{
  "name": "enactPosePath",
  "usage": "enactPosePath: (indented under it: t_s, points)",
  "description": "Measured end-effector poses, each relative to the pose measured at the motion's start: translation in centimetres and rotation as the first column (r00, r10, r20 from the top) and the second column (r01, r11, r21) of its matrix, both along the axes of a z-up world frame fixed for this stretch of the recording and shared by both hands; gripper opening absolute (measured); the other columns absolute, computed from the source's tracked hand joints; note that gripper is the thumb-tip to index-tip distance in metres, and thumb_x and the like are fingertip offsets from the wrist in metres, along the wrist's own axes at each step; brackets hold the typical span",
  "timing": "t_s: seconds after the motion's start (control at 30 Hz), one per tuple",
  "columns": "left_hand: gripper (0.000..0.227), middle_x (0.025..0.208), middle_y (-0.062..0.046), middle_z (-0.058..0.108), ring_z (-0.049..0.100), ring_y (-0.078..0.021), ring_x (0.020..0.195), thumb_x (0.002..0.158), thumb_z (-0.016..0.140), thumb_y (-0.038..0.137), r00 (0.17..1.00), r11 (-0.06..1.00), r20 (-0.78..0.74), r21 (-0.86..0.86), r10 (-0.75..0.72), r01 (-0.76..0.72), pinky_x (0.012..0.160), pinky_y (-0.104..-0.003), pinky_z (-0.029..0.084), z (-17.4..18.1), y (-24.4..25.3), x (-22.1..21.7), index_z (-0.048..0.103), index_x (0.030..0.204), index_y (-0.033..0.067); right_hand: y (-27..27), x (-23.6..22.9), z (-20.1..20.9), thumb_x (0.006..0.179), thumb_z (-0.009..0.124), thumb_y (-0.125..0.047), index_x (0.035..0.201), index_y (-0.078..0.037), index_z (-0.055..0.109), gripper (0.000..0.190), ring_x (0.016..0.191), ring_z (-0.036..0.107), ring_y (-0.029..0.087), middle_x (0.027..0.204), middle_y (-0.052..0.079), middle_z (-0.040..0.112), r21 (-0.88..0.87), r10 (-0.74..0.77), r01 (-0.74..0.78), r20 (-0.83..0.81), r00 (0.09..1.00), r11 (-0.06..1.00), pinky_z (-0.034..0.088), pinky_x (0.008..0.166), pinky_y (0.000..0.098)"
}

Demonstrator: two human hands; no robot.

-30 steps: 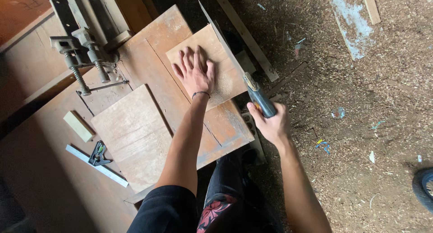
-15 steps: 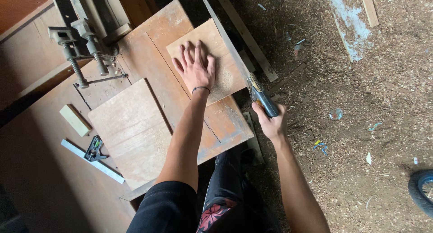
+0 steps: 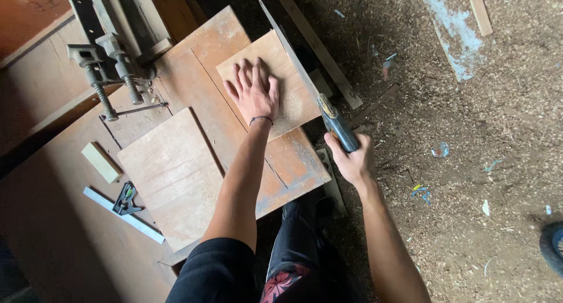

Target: The person uses a hand saw to cut a rectangular piece of wood clamped to a workbench. They hold the wood steady with their left hand while sawing with their right hand, completing the cut and separating the piece.

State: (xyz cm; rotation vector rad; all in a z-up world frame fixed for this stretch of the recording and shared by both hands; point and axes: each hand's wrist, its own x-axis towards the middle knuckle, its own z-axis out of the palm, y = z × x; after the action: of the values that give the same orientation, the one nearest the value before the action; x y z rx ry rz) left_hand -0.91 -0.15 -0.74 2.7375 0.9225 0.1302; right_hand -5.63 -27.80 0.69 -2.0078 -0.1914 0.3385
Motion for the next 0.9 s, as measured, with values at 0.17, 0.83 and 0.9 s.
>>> enactPosePath:
  t_s: [0.17,0.83,0.9]
  points:
    - [0.064,0.167,-0.009,0.029,0.014,-0.0288,0.157,0.098,0.047,0.052,1.0,1.0,0.019,0.009,-0.006,0.006,0.126,-0.056,-0.002,0.2,-0.2,-0.2,0.04,0.157,0.0275,-0.4,-1.1,-3.5,0.108,0.071,-0.022,0.104,0.004,0.051,0.034,0.055,0.063,0.008,0.081,0.006,0.068,0.387,-0.109,-0.098,0.479,0.871,0.917,0.053,0.044,0.0213]
    - [0.067,0.168,-0.009,0.025,0.011,-0.0288,0.157,0.098,0.044,0.055,1.0,1.0,-0.021,-0.003,-0.015,0.015,0.126,-0.056,-0.004,0.8,-0.1,0.2,0.035,0.158,0.0276,0.2,-0.5,-0.2,0.096,0.077,-0.021,0.082,-0.002,0.071,0.024,0.036,0.049,0.007,0.055,-0.002,0.056,0.156,-0.016,-0.044,0.365,0.931,0.987,0.042,0.035,0.0267]
    - [0.067,0.168,-0.009,0.025,0.011,-0.0287,0.158,0.097,0.044,0.054,1.0,1.0,-0.028,-0.011,-0.007,0.007,0.126,-0.056,-0.003,0.9,-0.2,0.2,0.036,0.158,0.0285,0.0,-0.5,0.1,0.096,0.077,-0.02,0.078,-0.003,0.07,0.026,0.036,0.05,0.007,0.053,-0.002,0.056,0.152,-0.001,-0.051,0.325,0.946,0.987,0.041,0.034,0.027]
